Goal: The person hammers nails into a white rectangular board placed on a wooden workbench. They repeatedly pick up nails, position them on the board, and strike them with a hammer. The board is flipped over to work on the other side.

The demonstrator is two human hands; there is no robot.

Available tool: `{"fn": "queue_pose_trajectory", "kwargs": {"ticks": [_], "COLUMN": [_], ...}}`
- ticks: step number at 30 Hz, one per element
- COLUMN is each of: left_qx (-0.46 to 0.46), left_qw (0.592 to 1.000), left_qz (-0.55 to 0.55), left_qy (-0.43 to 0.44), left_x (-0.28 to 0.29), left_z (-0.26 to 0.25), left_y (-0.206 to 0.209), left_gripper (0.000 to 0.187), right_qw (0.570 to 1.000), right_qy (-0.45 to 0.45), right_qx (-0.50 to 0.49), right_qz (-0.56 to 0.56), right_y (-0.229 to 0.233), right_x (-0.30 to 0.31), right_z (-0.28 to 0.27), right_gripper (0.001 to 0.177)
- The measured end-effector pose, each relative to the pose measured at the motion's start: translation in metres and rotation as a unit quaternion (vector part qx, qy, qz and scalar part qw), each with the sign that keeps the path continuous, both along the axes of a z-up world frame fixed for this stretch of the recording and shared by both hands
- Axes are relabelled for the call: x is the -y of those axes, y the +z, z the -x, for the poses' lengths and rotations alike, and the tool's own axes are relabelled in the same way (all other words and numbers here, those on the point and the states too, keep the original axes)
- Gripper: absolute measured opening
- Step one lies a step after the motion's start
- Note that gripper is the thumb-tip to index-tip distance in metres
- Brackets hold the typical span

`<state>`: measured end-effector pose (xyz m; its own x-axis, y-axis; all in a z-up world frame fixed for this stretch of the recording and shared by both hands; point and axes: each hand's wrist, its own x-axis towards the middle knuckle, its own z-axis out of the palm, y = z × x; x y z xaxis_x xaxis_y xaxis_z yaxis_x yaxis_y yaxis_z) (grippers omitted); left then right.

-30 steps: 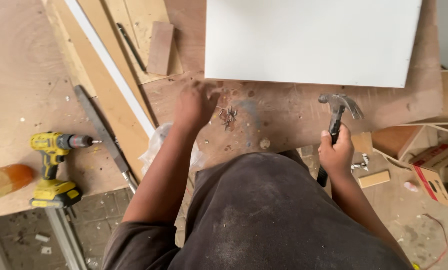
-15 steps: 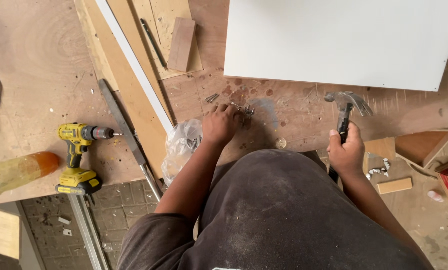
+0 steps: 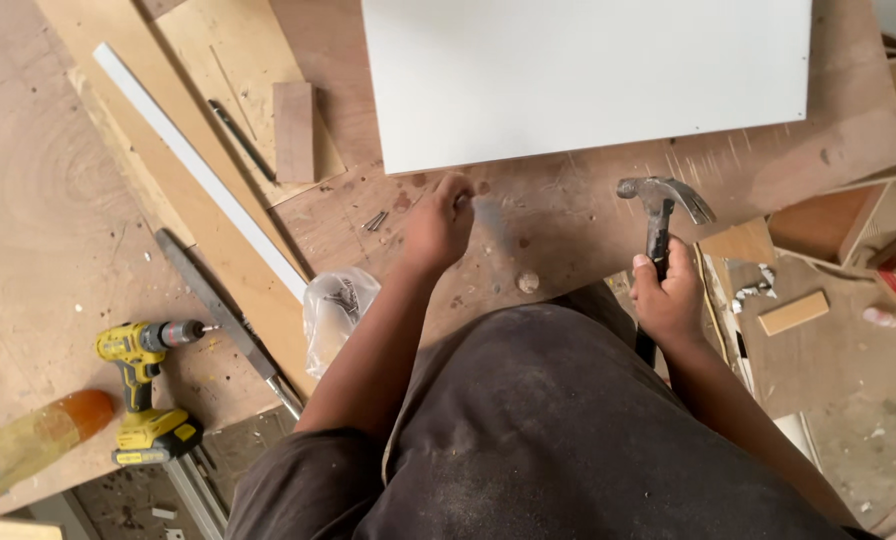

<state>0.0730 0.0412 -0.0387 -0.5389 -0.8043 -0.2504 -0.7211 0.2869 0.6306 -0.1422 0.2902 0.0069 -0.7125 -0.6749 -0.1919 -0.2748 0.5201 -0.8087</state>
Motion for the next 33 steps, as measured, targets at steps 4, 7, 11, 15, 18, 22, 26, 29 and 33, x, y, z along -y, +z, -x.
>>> {"fn": "queue_pose_trajectory", "kwargs": {"ticks": [4, 7, 11, 15, 18, 22, 26, 29, 33], "left_qx": [-0.102, -0.142, -0.114, -0.162, -0.151, -0.090, -0.097, -0.101, -0.129], "left_qw": [0.985, 0.969, 0.983, 0.980, 0.966, 0.957, 0.953, 0.942, 0.943], "left_qz": [-0.139, -0.204, -0.120, 0.011, 0.121, 0.222, 0.242, 0.282, 0.273], "left_qy": [0.006, -0.003, -0.074, -0.115, -0.171, -0.166, -0.156, -0.154, -0.140], "left_x": [0.017, 0.031, 0.037, 0.042, 0.040, 0.035, 0.029, 0.028, 0.024], "left_z": [0.053, 0.080, 0.106, 0.125, 0.132, 0.131, 0.132, 0.139, 0.142], "left_y": [0.043, 0.036, 0.038, 0.015, -0.012, -0.050, -0.057, -0.070, -0.069], "left_gripper": [0.010, 0.026, 0.020, 0.015, 0.014, 0.011, 0.011, 0.018, 0.030], "right_qw": [0.999, 0.999, 0.995, 0.989, 0.987, 0.994, 0.994, 0.995, 0.996], "right_qy": [-0.030, -0.043, -0.070, -0.076, -0.080, -0.064, -0.044, -0.021, 0.002], "right_qx": [0.031, 0.031, 0.070, 0.084, 0.119, 0.081, 0.077, 0.073, 0.068], "right_qz": [0.010, 0.012, 0.032, -0.095, -0.067, 0.046, 0.057, 0.063, 0.062], "right_y": [-0.002, -0.015, 0.002, 0.037, 0.043, 0.030, 0.042, 0.045, 0.045], "right_x": [-0.014, -0.034, -0.042, -0.030, -0.025, -0.017, 0.007, 0.026, 0.044], "right_z": [0.005, 0.009, 0.005, 0.005, 0.007, 0.010, 0.006, 0.006, 0.003], "right_gripper": [0.026, 0.025, 0.020, 0.009, 0.009, 0.011, 0.014, 0.016, 0.016]}}
